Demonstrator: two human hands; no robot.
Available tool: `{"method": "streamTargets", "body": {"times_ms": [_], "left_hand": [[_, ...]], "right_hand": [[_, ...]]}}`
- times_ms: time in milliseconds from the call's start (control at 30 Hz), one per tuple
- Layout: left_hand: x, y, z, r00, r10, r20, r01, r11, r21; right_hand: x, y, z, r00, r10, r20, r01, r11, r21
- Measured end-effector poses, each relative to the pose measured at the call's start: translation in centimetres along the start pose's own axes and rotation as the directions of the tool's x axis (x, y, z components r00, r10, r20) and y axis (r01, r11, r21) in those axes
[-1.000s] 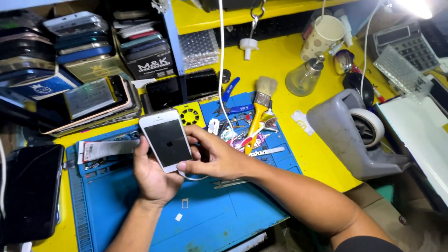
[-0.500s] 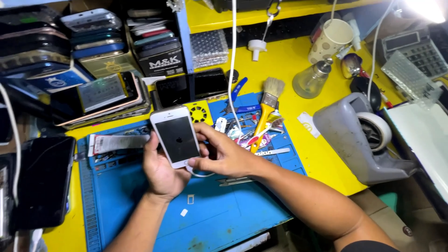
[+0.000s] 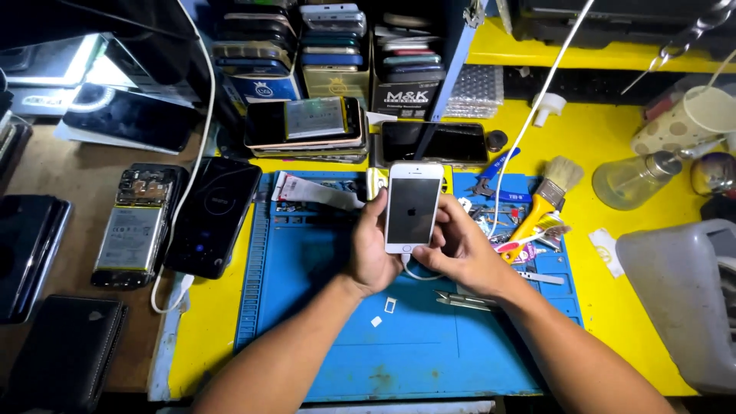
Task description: Testing the functionality and screen of a smartphone at a repair station and recording notes.
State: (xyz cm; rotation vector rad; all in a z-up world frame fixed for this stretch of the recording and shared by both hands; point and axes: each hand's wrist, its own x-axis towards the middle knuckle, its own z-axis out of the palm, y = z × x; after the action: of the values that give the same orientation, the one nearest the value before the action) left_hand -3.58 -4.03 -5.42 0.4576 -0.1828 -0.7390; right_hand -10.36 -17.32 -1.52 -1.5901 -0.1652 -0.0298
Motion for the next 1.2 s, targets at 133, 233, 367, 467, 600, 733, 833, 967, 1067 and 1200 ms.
{"method": "streamTargets", "body": {"times_ms": [133,233,367,467,600,733,833,967,1067,1200], "left_hand": [[0.0,-0.3,-0.3,1.000,0.002,0.010,-0.002,1.000,0.009],[0.1,-0.1,-0.1,0.999,0.009,0.030,-0.010,0.999,0.031],[0.0,0.4,0.6,1.000,-0.025,0.016,0.024,0.995,0.095],[-0.4,0.1,0.2,0.999,-0.031,-0.025,0.033,0.995,0.096],[-0.4,0.5,1.1,0.995,-0.012,-0.102,0.020,0.997,0.077],[-0.6,0.0,2.2,0.982,-0.069,-0.175,0.061,0.997,-0.055],[-0.3,0.4,2.5,0.961,-0.082,-0.264,0.074,0.996,-0.040],[-0.4,0.5,2.1,0.952,-0.087,-0.293,0.094,0.996,0.008],[-0.3,1.0,1.4,0.988,-0.077,-0.137,0.085,0.995,0.055],[-0.4,1.1,0.7,0.999,-0.050,0.008,0.049,0.996,0.076]], "right_hand": [[0.0,0.3,0.0,1.000,0.001,-0.019,-0.001,1.000,-0.007],[0.1,0.0,-0.2,0.999,-0.030,-0.035,0.029,0.999,-0.033],[0.3,-0.4,-0.3,0.999,-0.024,-0.022,0.025,0.999,0.024],[0.2,-0.8,-0.1,0.999,-0.032,-0.026,0.032,0.999,0.028],[0.2,-1.1,0.1,1.000,-0.019,-0.020,0.020,0.997,0.079],[0.0,1.3,-1.0,0.998,-0.039,-0.053,0.042,0.998,0.048],[0.1,1.3,-1.2,0.999,-0.040,-0.038,0.043,0.996,0.084],[-0.2,2.0,-1.3,0.998,-0.050,-0.048,0.054,0.996,0.071],[-0.2,0.9,-1.5,0.998,-0.061,-0.010,0.061,0.998,-0.034],[-0.5,0.2,-1.5,0.999,-0.035,0.041,0.040,0.991,-0.128]]}}
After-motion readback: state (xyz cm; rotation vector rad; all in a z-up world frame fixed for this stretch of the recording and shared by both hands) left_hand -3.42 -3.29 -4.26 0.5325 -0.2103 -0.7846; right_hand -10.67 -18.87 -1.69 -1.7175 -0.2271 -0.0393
